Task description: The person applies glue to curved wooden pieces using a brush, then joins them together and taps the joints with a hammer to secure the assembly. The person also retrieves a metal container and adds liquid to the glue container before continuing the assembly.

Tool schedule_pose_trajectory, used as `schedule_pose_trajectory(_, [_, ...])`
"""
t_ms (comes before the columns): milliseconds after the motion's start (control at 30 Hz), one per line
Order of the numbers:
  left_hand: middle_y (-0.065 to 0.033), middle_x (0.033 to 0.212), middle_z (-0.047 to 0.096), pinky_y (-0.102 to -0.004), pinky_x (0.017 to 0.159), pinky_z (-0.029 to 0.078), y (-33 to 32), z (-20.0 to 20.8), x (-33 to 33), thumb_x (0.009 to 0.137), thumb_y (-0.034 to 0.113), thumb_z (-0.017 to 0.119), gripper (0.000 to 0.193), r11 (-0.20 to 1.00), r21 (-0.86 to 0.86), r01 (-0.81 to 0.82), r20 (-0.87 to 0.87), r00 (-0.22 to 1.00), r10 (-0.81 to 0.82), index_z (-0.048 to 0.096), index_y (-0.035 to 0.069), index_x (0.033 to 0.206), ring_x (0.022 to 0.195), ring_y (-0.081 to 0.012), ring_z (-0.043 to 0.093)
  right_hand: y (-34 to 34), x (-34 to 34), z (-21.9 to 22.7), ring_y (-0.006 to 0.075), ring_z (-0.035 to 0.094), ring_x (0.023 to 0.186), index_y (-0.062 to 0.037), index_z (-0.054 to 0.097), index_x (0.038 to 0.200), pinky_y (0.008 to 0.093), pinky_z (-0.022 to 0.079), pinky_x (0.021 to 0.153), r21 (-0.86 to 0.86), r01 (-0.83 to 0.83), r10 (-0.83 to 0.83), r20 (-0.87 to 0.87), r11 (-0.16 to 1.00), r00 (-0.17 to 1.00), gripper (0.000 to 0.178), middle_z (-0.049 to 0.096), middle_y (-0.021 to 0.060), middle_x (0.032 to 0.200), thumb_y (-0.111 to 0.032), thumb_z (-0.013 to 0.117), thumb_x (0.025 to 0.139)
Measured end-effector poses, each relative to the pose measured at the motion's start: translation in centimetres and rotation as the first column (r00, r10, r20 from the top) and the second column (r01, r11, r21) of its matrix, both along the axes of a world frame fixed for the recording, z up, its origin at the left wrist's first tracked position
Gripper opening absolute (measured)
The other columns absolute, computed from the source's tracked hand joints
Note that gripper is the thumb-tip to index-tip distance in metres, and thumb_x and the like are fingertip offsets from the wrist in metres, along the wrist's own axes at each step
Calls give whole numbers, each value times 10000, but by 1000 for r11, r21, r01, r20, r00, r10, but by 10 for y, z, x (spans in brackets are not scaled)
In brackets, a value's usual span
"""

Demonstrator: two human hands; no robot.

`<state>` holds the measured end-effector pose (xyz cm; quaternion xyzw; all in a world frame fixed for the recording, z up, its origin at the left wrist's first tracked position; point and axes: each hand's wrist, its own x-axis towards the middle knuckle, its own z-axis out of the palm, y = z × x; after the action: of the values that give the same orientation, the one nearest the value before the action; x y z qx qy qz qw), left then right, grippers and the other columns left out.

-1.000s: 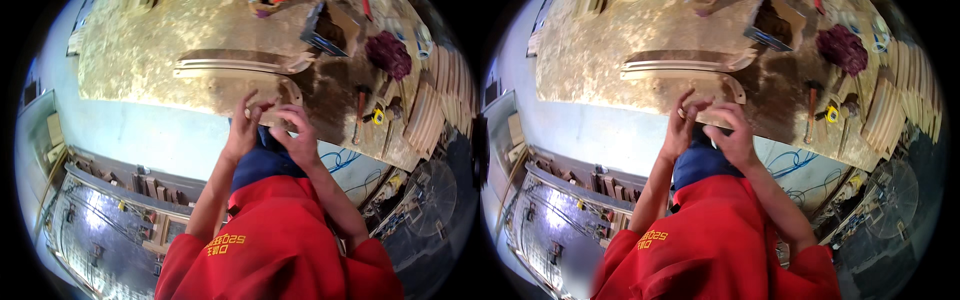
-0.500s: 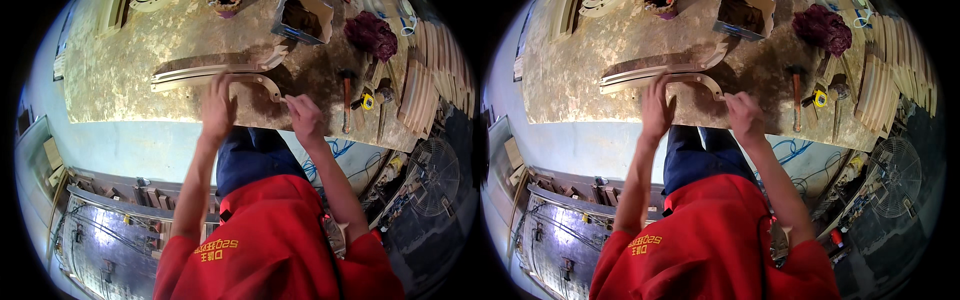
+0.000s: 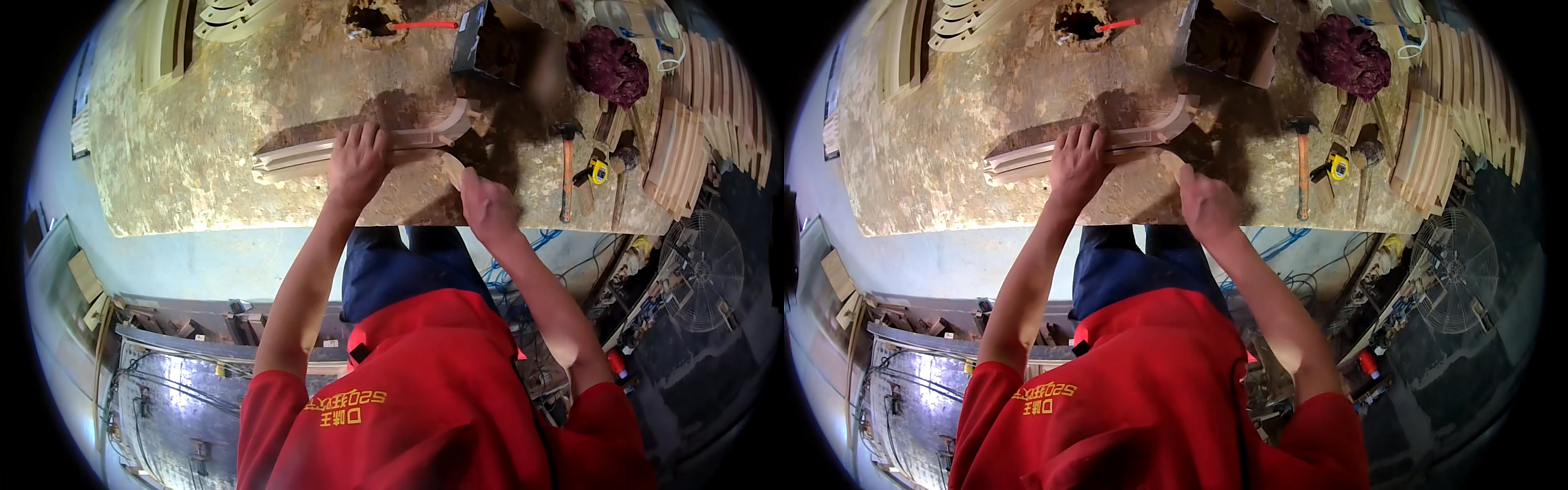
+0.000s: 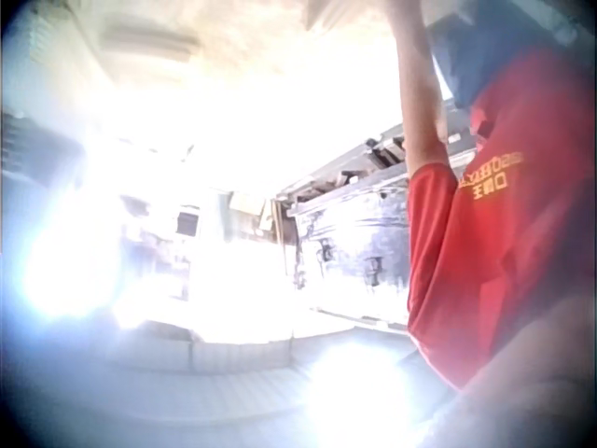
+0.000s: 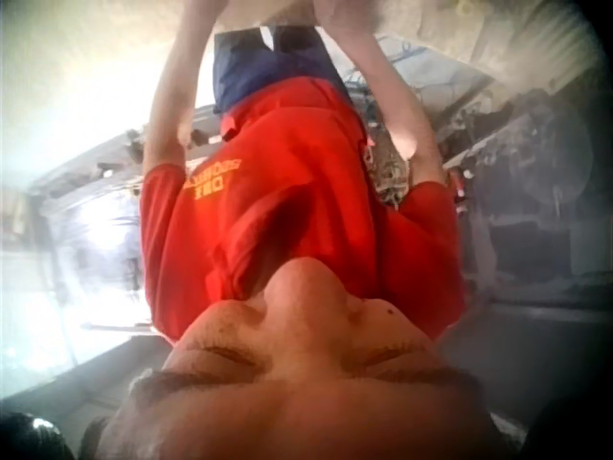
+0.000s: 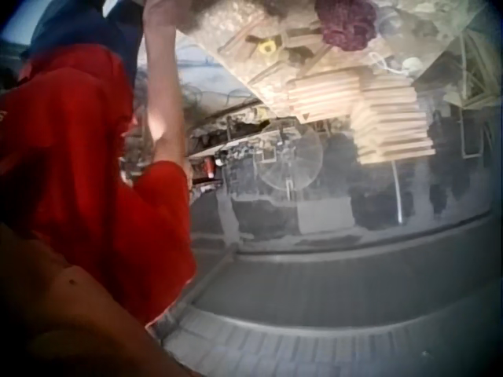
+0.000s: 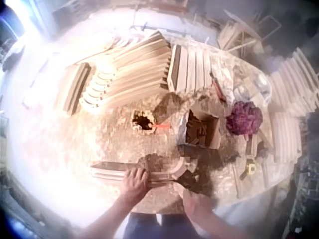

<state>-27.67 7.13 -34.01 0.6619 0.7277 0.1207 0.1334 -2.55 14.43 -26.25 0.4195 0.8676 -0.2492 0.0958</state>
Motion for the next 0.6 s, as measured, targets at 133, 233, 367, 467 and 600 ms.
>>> schedule_pose_trajectory(133, [-84, 1089, 628, -423, 940, 487, 1, -3, 0, 813, 315, 790, 356, 995, 96, 14, -21, 1000, -12, 641, 108, 1061, 1069, -278, 617, 10, 3, -1, 460, 723, 885, -52, 553, 1116, 542, 567, 756, -84, 254, -251, 42, 964, 967, 218, 733, 229, 890, -252, 591, 1037])
schedule_pose_trajectory(233, [-90, 1064, 628, -431, 944, 494, -3, -5, -1, 815, 308, 779, 333, 998, 66, -5, -29, 1000, 7, 639, 103, 1036, 1054, -281, 621, 44, 67, 1, 458, 717, 936, -54, 563, 1285, 529, 555, 800, 38, 526, -527, 103, 849, 844, 379, 739, 229, 960, -306, 674, 1026])
schedule_pose_trajectory(367, [-97, 1068, 638, -444, 954, 496, 5, -3, -1, 785, 312, 822, 394, 996, 80, 26, -85, 996, -19, 640, 87, 1052, 1074, -304, 631, 73, 215, -74, 382, 693, 937, -30, 569, 1256, 482, 568, 808, 601, 219, -409, 199, 769, 890, 373, 688, 173, 1038, -212, 734, 975])
schedule_pose_trajectory(467, [-124, 1128, 636, -450, 976, 493, 14, 3, 2, 780, 406, 859, 526, 999, -8, 32, -91, 995, -33, 654, 59, 1118, 1117, -328, 626, 66, 234, -83, 252, 677, 811, -28, 549, 1171, 402, 570, 688, -50, 685, -686, -22, 727, 727, 324, 642, 108, 941, -159, 754, 956])
schedule_pose_trajectory(600, [-149, 1164, 626, -455, 991, 500, 16, 13, 8, 797, 580, 833, 680, 1000, -11, 10, -68, 998, -10, 667, 21, 1146, 1135, -344, 625, -3, 185, -34, 73, 574, 632, -84, 542, 1175, 252, 477, 550, -593, 629, -857, -250, 503, 450, 209, 592, 10, 838, -112, 684, 1023])
